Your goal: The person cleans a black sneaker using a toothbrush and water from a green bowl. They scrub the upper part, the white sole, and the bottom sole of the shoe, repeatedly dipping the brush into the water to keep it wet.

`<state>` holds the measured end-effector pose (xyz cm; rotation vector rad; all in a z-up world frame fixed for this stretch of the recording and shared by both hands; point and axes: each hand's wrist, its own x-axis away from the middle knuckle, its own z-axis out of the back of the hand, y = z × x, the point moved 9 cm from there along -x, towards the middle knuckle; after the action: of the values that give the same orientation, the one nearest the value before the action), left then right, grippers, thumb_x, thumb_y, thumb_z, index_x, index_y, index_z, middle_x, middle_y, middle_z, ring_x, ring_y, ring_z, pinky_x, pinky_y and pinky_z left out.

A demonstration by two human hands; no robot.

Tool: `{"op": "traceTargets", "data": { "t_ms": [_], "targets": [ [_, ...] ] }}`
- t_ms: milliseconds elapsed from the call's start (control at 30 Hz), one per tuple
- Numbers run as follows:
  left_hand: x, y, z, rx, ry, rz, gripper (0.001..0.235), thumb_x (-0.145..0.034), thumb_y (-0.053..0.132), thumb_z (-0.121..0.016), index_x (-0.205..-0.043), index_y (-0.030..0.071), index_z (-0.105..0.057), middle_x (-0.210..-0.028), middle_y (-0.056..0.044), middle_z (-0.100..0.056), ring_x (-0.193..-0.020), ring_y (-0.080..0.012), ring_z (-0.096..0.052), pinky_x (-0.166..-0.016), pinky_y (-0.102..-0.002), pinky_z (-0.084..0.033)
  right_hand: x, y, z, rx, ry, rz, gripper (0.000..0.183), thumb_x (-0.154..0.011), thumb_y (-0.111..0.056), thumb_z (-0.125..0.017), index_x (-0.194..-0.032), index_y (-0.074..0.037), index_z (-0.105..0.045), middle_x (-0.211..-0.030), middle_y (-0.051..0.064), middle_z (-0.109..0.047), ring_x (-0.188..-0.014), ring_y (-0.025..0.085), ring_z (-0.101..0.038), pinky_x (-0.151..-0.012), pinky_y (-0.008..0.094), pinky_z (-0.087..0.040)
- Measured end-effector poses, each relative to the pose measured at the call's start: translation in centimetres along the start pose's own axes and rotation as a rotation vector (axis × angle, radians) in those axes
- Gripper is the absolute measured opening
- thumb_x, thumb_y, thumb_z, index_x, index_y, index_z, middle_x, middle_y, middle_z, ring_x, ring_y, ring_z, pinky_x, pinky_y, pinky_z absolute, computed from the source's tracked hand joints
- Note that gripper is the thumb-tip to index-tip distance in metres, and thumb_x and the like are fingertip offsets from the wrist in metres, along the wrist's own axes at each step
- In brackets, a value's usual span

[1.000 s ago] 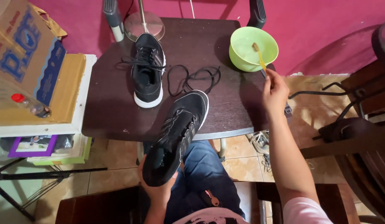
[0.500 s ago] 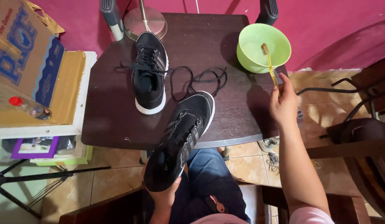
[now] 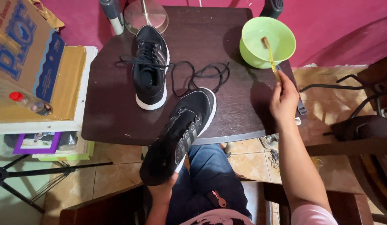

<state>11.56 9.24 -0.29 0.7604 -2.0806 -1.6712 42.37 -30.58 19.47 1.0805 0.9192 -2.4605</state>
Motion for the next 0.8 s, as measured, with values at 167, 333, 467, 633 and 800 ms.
{"op": "traceTargets", "data": {
  "t_ms": [167,333,467,633,800],
  "targets": [
    [-0.7,0.3,-0.6,0.082,-0.055,0.065,0.081,-0.059,0.009,-0.083,-0.134,-0.002,-0.056,-0.125,-0.018,-0.065,-0.110,-0.0308,-0.066,-0.084,-0.044,-0.060,0.0,-0.9,0.8,0.010,0.015,0.022,0.038,-0.102,0.010,-0.057,-0.139,0.005,-0.065,-0.119,0.032,-0.068,-0.111,0.051,-0.065,-0.098,0.055,-0.050],
    [-2.7,1.0,-1.3,0.157,-0.101,0.117,0.077,-0.062,0.012,-0.083,-0.133,-0.002,-0.058,-0.123,-0.019,-0.066,-0.107,-0.0321,-0.067,-0.077,-0.046,-0.063,0.2,-0.9,0.8,0.036,-0.004,-0.024,0.040,-0.103,0.009,-0.055,-0.142,0.004,-0.062,-0.123,0.032,-0.067,-0.115,0.051,-0.063,-0.100,0.056,-0.049],
    [-4.1,0.4,-2.3,0.213,-0.154,0.175,0.074,-0.064,0.014,-0.083,-0.132,-0.003,-0.059,-0.121,-0.019,-0.068,-0.104,-0.0331,-0.068,-0.072,-0.048,-0.066,0.9,0.7,0.1,0.086,0.006,-0.018,0.036,-0.103,0.007,-0.057,-0.139,0.004,-0.064,-0.119,0.031,-0.069,-0.112,0.050,-0.065,-0.099,0.054,-0.050],
    [-5.1,-2.0,-3.0,0.273,-0.191,0.224,0.072,-0.066,0.016,-0.083,-0.132,-0.003,-0.061,-0.119,-0.019,-0.069,-0.102,-0.0342,-0.069,-0.067,-0.049,-0.068,1.0,0.8,0.1,0.084,-0.023,-0.087,0.036,-0.111,-0.009,-0.044,-0.144,0.004,-0.054,-0.136,0.026,-0.063,-0.124,0.041,-0.061,-0.107,0.045,-0.046],
    [-3.0,-5.2,-1.1,0.073,0.143,0.286,0.093,-0.062,0.000,-0.091,-0.143,-0.012,-0.047,-0.130,-0.030,-0.059,-0.113,-0.0361,-0.061,-0.090,-0.050,-0.056,2.5,1.6,0.8,-0.044,0.064,-0.087,0.030,-0.110,0.000,-0.047,-0.136,0.001,-0.062,-0.101,0.024,-0.069,-0.090,0.041,-0.070,-0.082,0.049,-0.055]
  ]
}}
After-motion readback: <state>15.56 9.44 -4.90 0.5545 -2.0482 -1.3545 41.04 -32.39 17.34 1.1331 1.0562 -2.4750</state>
